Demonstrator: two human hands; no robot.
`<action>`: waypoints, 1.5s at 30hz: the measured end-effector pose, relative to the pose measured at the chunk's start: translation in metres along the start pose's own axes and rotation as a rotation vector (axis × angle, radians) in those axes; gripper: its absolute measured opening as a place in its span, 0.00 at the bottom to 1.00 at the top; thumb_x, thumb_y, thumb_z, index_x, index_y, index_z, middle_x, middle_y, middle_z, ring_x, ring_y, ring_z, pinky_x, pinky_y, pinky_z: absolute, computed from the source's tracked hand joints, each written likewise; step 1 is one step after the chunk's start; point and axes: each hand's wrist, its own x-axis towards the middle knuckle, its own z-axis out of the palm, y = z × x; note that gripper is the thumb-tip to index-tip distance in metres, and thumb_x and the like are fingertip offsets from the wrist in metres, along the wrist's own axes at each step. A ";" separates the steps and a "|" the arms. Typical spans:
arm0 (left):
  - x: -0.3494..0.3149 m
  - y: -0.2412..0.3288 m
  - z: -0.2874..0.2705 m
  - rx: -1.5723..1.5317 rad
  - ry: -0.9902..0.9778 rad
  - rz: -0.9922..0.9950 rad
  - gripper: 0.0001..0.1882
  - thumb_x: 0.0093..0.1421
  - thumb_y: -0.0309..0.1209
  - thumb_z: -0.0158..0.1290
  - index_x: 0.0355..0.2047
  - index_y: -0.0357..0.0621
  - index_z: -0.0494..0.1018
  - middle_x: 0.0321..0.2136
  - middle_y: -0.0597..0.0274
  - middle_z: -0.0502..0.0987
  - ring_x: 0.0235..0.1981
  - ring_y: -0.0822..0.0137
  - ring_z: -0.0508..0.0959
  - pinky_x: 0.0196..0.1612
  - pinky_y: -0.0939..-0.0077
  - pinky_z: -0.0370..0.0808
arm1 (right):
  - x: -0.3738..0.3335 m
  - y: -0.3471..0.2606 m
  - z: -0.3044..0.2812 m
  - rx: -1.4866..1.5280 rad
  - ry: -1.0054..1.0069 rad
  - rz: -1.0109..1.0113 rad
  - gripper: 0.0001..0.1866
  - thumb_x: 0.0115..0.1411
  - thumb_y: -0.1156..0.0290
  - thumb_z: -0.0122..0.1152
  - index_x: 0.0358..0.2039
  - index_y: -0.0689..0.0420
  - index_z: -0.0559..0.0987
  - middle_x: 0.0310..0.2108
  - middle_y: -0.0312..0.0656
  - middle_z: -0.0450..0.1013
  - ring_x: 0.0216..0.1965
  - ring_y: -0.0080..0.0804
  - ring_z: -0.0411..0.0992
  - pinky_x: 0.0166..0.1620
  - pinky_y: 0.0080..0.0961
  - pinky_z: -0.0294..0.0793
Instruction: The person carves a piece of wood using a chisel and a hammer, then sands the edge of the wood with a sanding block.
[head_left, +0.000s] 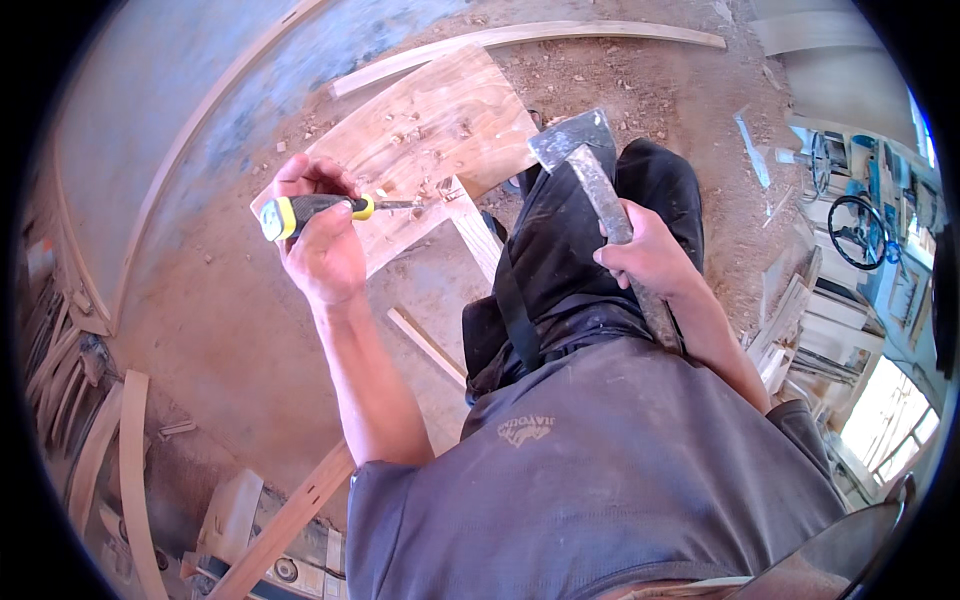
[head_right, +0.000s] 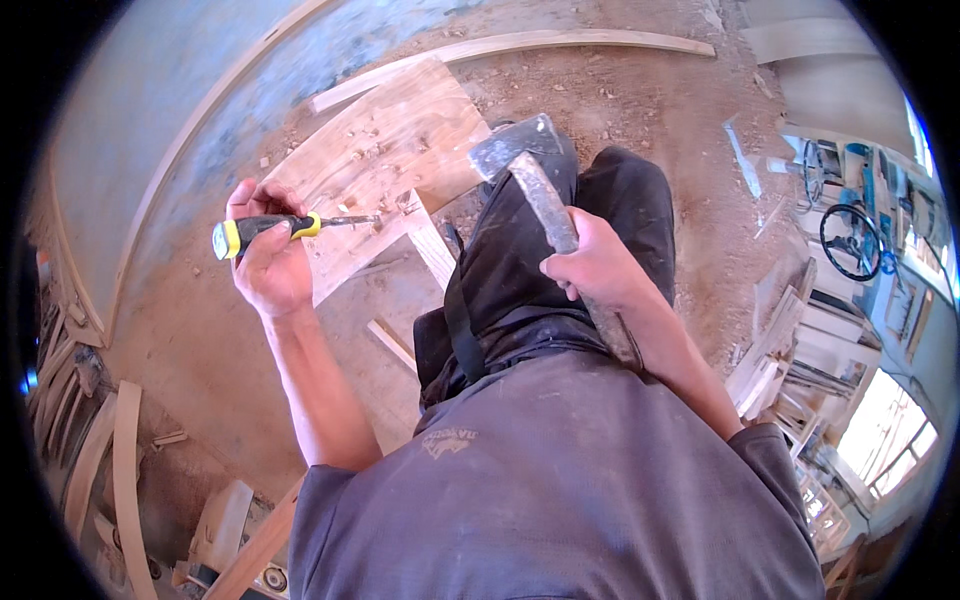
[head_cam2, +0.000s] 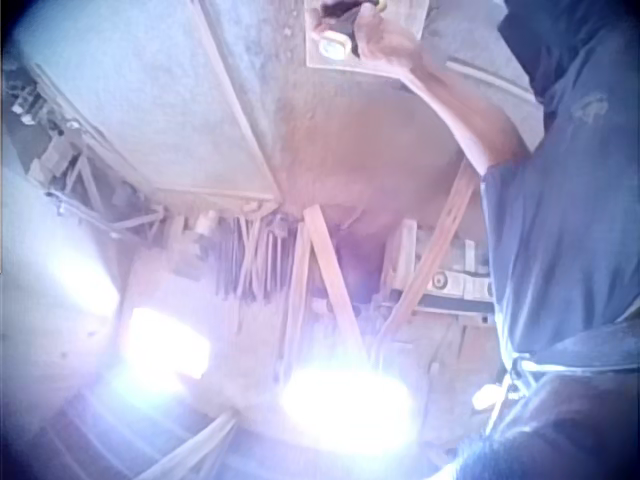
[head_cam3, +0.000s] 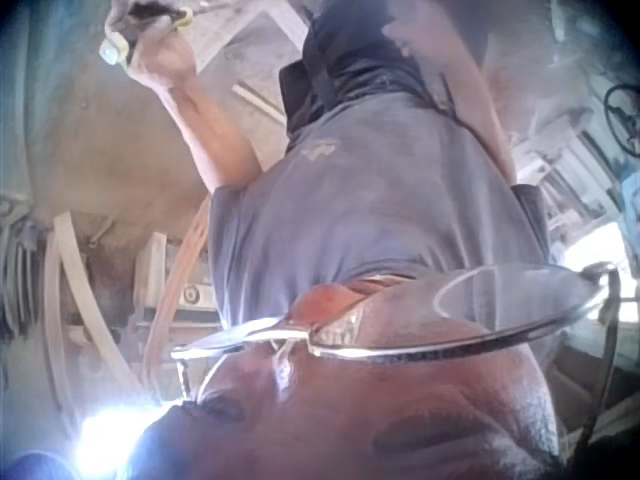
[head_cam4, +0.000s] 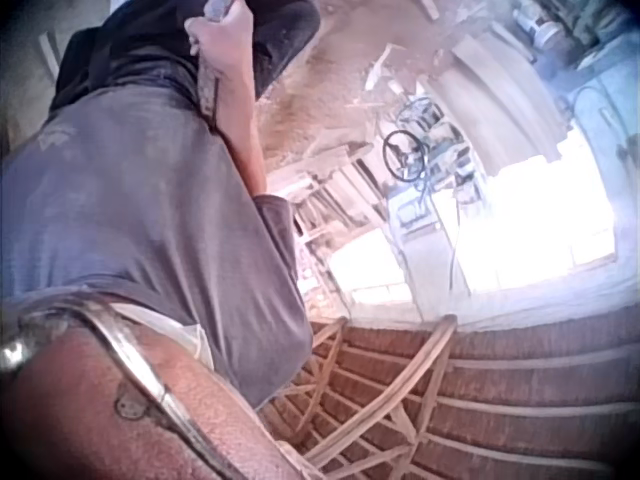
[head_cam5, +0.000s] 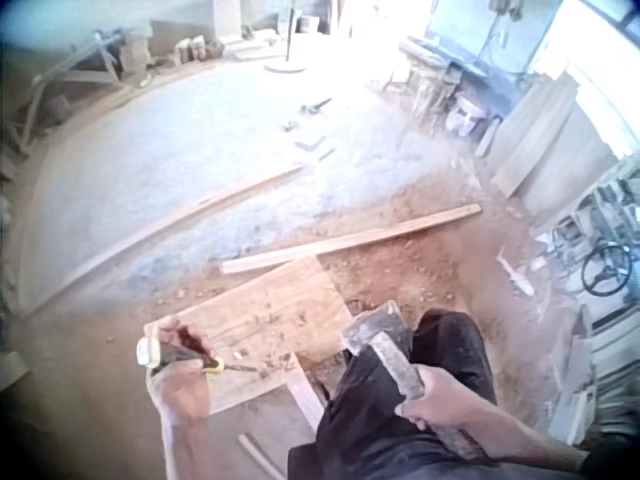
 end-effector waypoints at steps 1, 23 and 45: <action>0.003 -0.010 -0.009 0.012 -0.007 0.016 0.27 0.49 0.20 0.54 0.52 0.39 0.74 0.37 0.52 0.75 0.39 0.59 0.74 0.47 0.65 0.72 | 0.000 0.001 0.001 -0.028 -0.019 -0.003 0.21 0.51 0.79 0.67 0.46 0.64 0.71 0.27 0.35 0.69 0.20 0.21 0.70 0.20 0.21 0.71; 0.031 -0.030 0.005 0.073 0.315 0.028 0.18 0.58 0.12 0.58 0.46 0.41 0.69 0.37 0.58 0.76 0.38 0.60 0.75 0.45 0.62 0.74 | 0.021 0.005 0.006 -0.231 -0.132 0.130 0.20 0.52 0.75 0.63 0.46 0.67 0.72 0.25 0.43 0.71 0.20 0.28 0.72 0.24 0.29 0.72; 0.008 -0.046 0.024 0.141 0.158 0.150 0.10 0.60 0.18 0.55 0.25 0.45 0.69 0.27 0.58 0.73 0.24 0.64 0.73 0.24 0.66 0.71 | 0.028 0.011 0.003 -0.264 -0.162 0.131 0.26 0.52 0.76 0.65 0.53 0.66 0.71 0.26 0.38 0.70 0.21 0.23 0.71 0.24 0.25 0.73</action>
